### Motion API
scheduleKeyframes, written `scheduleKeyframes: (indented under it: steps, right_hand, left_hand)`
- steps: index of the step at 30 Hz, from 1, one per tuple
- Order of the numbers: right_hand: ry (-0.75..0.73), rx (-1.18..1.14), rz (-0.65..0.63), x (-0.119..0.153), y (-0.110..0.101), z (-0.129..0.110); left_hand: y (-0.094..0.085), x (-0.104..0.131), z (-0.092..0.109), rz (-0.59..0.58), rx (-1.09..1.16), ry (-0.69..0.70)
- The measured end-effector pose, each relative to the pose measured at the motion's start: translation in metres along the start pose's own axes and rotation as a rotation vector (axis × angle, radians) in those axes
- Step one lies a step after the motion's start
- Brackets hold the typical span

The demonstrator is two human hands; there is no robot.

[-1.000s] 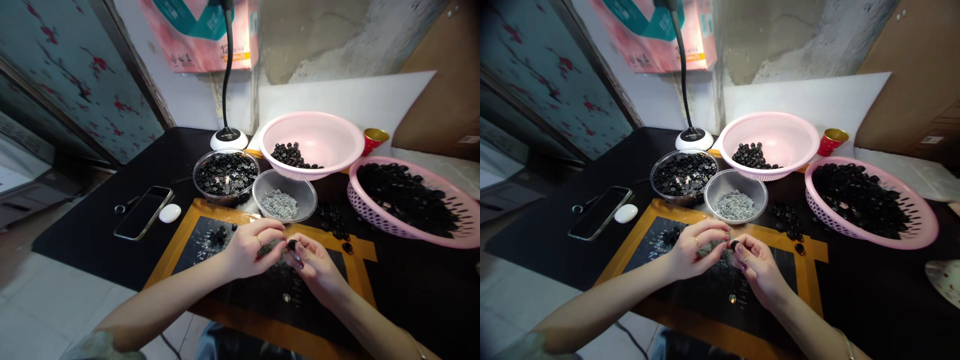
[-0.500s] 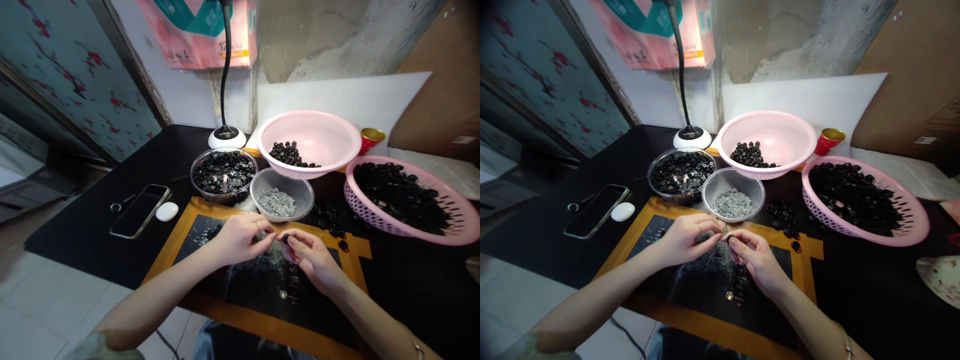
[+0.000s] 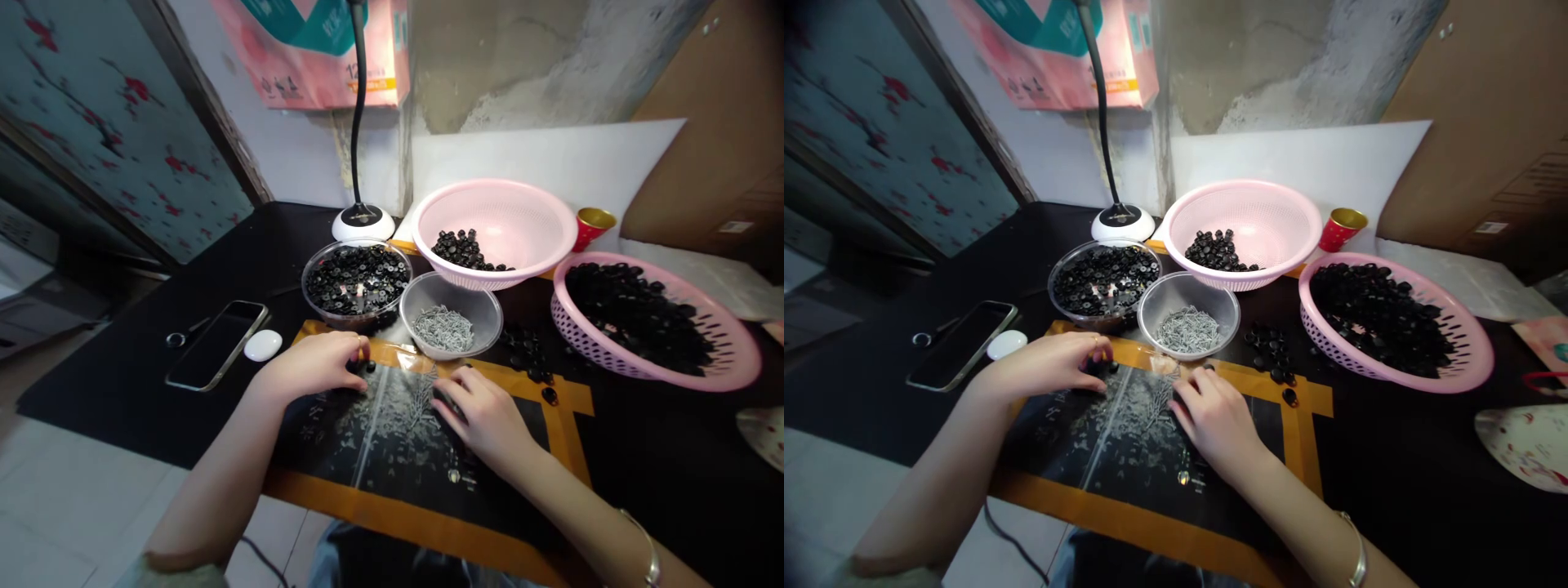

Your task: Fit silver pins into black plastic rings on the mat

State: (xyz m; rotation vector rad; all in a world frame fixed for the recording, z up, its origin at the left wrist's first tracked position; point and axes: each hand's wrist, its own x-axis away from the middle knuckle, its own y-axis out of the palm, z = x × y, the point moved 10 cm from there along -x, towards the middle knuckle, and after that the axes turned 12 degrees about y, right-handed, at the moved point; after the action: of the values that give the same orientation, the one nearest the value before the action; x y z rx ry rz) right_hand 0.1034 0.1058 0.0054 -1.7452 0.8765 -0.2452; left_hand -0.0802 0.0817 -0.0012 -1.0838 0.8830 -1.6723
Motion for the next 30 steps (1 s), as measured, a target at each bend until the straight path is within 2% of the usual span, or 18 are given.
scheduleKeyframes:
  steps: [5, 9, 15, 19, 24, 27, 30]
  right_hand:
    - [-0.042, -0.034, 0.010, 0.001, 0.005, -0.008]
    - [-0.009, 0.006, -0.002, -0.001, 0.004, -0.003]
    - [0.003, 0.040, -0.024, 0.000, 0.005, -0.001]
    - [0.036, 0.065, -0.003, 0.000, 0.004, 0.002]
    - [-0.004, 0.121, 0.042, -0.001, 0.004, -0.005]
    - [-0.027, 0.166, 0.088, -0.002, 0.003, -0.009]
    - [-0.040, 0.173, 0.118, -0.003, 0.003, -0.010]
  left_hand:
    - [0.007, -0.015, 0.017, 0.031, 0.014, 0.081]
    - [-0.002, -0.020, 0.037, 0.140, 0.008, 0.181]
    - [0.000, -0.024, 0.079, 0.230, 0.355, 0.467]
    - [0.005, -0.028, 0.083, 0.265, 0.476, 0.471]
    - [0.006, -0.028, 0.085, 0.247, 0.544, 0.477]
    - [-0.002, -0.022, 0.088, 0.208, 0.574, 0.495]
    - [-0.023, -0.011, 0.090, 0.226, 0.612, 0.497]
